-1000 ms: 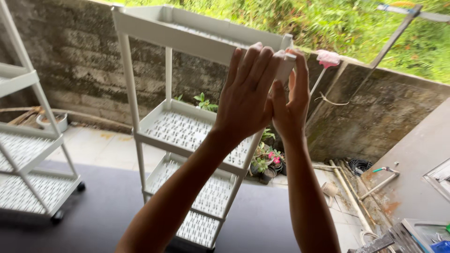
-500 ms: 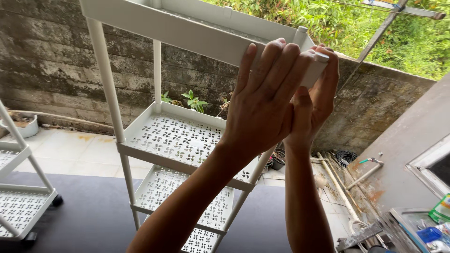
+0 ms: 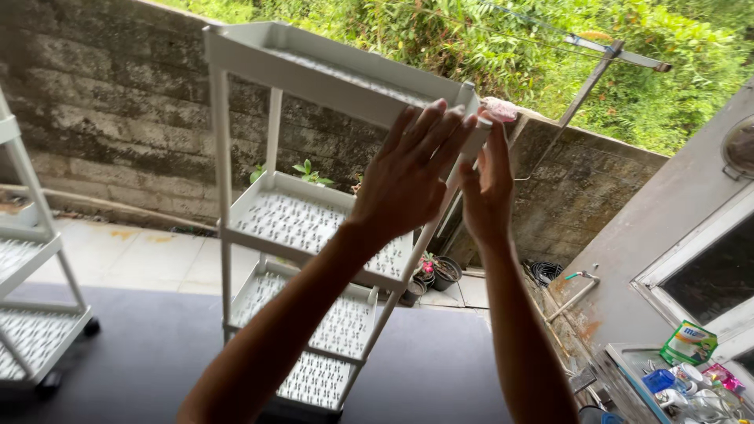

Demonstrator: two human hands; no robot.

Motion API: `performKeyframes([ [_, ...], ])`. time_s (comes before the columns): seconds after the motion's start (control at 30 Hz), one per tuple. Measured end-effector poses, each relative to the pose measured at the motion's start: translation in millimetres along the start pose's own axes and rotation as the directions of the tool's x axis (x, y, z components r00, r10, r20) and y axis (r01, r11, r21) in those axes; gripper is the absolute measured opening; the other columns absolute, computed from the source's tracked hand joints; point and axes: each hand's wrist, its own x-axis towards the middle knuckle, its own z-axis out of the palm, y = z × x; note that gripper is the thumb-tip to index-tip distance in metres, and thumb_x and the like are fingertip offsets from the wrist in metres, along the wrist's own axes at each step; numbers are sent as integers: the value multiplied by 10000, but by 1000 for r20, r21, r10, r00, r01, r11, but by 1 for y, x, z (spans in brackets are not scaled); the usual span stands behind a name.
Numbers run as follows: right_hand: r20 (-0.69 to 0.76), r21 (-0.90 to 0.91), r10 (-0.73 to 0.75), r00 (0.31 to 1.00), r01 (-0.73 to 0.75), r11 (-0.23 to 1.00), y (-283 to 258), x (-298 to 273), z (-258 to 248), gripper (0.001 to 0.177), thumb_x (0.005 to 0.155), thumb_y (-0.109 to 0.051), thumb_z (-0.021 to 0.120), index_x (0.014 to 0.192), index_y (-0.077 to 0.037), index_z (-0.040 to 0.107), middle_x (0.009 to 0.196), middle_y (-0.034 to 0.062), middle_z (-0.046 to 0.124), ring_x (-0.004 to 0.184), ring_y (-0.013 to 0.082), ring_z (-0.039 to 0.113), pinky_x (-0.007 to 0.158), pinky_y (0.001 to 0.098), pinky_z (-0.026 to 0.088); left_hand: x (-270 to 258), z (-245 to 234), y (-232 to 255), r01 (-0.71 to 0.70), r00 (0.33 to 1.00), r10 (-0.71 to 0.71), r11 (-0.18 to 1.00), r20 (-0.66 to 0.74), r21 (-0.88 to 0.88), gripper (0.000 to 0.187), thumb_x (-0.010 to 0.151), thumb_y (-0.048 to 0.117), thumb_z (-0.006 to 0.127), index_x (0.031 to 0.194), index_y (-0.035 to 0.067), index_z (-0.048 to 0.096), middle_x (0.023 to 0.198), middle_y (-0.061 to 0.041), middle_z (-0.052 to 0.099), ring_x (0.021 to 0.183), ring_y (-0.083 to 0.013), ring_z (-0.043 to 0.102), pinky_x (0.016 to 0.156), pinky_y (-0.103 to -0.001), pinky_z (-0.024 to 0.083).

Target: The person assembles a white plastic three-tier plant stand on a black table. They insert horizontal support rods into the frame, attach small plastic clips to secure the rods, and place perforated trays onto each level. The completed stand is then positioned upright next to an identical unit.

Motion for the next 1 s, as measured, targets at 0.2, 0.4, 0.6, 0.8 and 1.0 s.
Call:
performKeyframes([
  [0.2, 92, -184, 115, 989, -97, 978, 4, 20, -38, 650, 1092, -547, 485, 1583, -122, 444, 1649, 138, 464, 1579, 300, 396, 1304, 489, 320, -11, -41, -87, 82, 997, -83, 978, -2, 191, 602, 961, 126, 644, 1538, 123, 471, 1587, -136, 436, 1495, -307, 383, 1282, -589, 266],
  [0.4, 75, -278, 10, 997, 11, 960, -11, 25, -26, 590, 1110, -469, 487, 1571, -101, 467, 1633, 134, 485, 1594, 323, 363, 1318, 517, 294, -36, -106, -160, 206, 975, -220, 878, -20, 433, 469, 1110, 264, 535, 1555, 130, 469, 1607, -258, 403, 1512, -446, 277, 1202, -653, 191],
  [0.6, 136, -728, -266, 954, 279, 627, -45, 29, 28, 529, 1024, -296, 589, 1506, -90, 520, 1609, 129, 508, 1565, 314, 356, 1316, 568, 127, -31, -104, -160, 141, 982, -183, 855, 37, 499, 402, 1067, 374, 614, 1413, 175, 572, 1391, -196, 582, 1354, -419, 498, 1191, -681, 207],
  [0.8, 119, -814, -303, 946, 268, 515, -35, 50, 48, 535, 996, -443, 693, 1343, -52, 574, 1362, 157, 603, 1308, 333, 523, 1147, 523, 300, -24, -103, -129, 25, 1000, -24, 867, -7, 497, 392, 1055, 412, 693, 1349, 170, 602, 1264, -150, 593, 1244, -363, 556, 1210, -637, 326],
  [1.0, 93, -831, -401, 912, 292, 473, 3, 41, 39, 424, 1050, -498, 760, 1172, -119, 612, 1067, 56, 624, 984, 226, 559, 978, 433, 401, -24, -92, -111, 26, 999, -2, 875, -51, 483, 377, 1002, 302, 657, 1332, 132, 590, 1238, -145, 565, 1226, -329, 542, 1153, -598, 394],
])
